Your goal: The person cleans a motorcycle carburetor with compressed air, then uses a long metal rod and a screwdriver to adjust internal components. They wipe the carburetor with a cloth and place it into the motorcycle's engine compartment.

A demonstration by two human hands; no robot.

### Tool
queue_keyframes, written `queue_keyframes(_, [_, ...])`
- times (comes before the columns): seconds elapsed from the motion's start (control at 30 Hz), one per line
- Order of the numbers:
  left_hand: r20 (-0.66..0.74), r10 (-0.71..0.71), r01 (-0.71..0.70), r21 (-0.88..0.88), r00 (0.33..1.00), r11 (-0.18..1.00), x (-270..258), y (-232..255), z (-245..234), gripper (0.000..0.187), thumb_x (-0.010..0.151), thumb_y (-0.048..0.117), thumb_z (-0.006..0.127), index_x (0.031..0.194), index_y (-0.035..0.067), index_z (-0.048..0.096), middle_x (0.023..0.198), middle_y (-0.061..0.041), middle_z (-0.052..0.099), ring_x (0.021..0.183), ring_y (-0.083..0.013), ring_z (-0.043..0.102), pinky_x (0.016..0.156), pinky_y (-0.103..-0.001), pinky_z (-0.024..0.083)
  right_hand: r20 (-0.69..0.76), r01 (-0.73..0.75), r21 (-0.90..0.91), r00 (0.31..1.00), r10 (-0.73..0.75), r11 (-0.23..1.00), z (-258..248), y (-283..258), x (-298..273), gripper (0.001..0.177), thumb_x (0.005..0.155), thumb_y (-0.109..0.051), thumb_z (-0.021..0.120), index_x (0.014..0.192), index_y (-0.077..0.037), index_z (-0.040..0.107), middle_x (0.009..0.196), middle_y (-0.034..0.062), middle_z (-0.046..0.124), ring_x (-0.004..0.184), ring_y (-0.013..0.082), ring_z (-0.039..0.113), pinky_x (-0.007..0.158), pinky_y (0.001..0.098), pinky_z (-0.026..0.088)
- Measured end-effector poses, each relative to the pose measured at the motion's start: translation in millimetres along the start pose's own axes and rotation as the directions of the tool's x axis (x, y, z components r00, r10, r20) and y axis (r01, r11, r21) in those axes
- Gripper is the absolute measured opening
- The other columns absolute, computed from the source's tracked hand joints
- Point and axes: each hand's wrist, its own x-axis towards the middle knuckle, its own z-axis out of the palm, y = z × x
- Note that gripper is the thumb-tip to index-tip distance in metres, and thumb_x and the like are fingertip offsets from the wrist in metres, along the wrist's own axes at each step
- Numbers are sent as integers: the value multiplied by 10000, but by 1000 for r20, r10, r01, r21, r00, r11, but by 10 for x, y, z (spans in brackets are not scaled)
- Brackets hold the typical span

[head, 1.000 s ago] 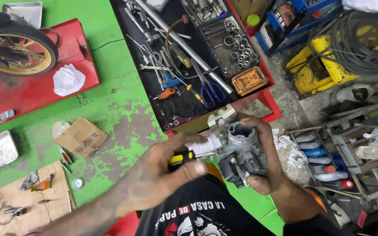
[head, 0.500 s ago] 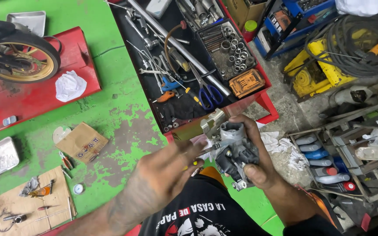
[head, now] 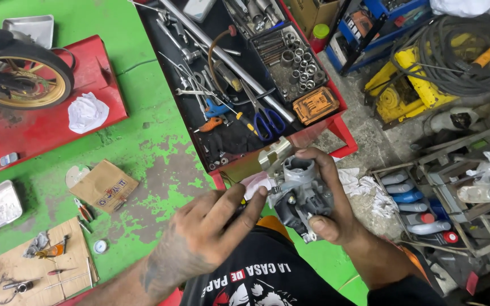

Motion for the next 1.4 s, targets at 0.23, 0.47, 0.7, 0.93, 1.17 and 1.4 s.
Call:
queue_keyframes(0.23, [652, -331, 720, -678, 682, 148, 172, -132, -129, 345, 1066, 358, 615, 1194, 52, 708, 1088, -66, 771, 954, -191, 784, 844, -335, 619, -6, 40, -81, 999, -41, 996, -46, 27, -75, 926, 978, -639, 828, 1543, -73, 361, 1442, 164, 497, 1336, 294, 607, 1123, 427, 563])
queue_keyframes(0.47, [54, -4, 2, 43, 999, 999, -11, -7, 80, 236, 1121, 34, 626, 1317, 69, 752, 1053, -118, 643, 732, -199, 542, 612, -301, 508, -31, -22, -74, 999, 20, 997, 0, -14, -65, 944, 988, -669, 792, 1558, -62, 346, 1345, 157, 549, 1177, 230, 641, 978, 365, 588])
queue_keyframes(0.7, [415, -421, 576, -713, 807, 401, 92, -25, 0, 373, 954, 139, 829, 1282, 3, 713, 1145, -149, 832, 1000, -269, 845, 900, -376, 689, 0, -5, -11, 1000, 5, 1000, -67, 101, -96, 927, 987, -622, 833, 1554, -80, 340, 1334, 155, 522, 1176, 239, 621, 978, 374, 596])
queue_keyframes(0.93, [468, -336, 567, -554, 818, 609, -37, -55, 64, 275, 1047, 224, 733, 1228, 17, 732, 1129, -82, 743, 935, -214, 693, 726, -357, 583, -7, -36, -52, 999, 36, 998, 5, 109, -38, 948, 991, -651, 804, 1561, -59, 333, 1404, 163, 512, 1290, 258, 596, 1081, 400, 559])
queue_keyframes(1.17, [355, -278, 445, -593, 892, 671, -154, -249, 157, 339, 1117, 193, 618, 1383, -13, 588, 1179, -181, 562, 779, -265, 680, 671, -395, 695, -36, -85, -38, 996, 84, 996, 50, 260, 162, 963, 976, -650, 822, 1565, -65, 334, 1442, 148, 493, 1290, 245, 594, 1075, 399, 557])
queue_keyframes(1.4, [781, -57, 779, -624, 621, -66, -113, -915, 102, 395, 1093, 360, 553, 1278, 90, 774, 862, -5, 721, 814, -138, 696, 718, -327, 567, 15, -13, -110, 1000, 15, 994, 227, 365, 500, 871, 1025, -606, 788, 1551, -58, 361, 1544, 219, 410, 1385, 331, 584, 1188, 465, 518])
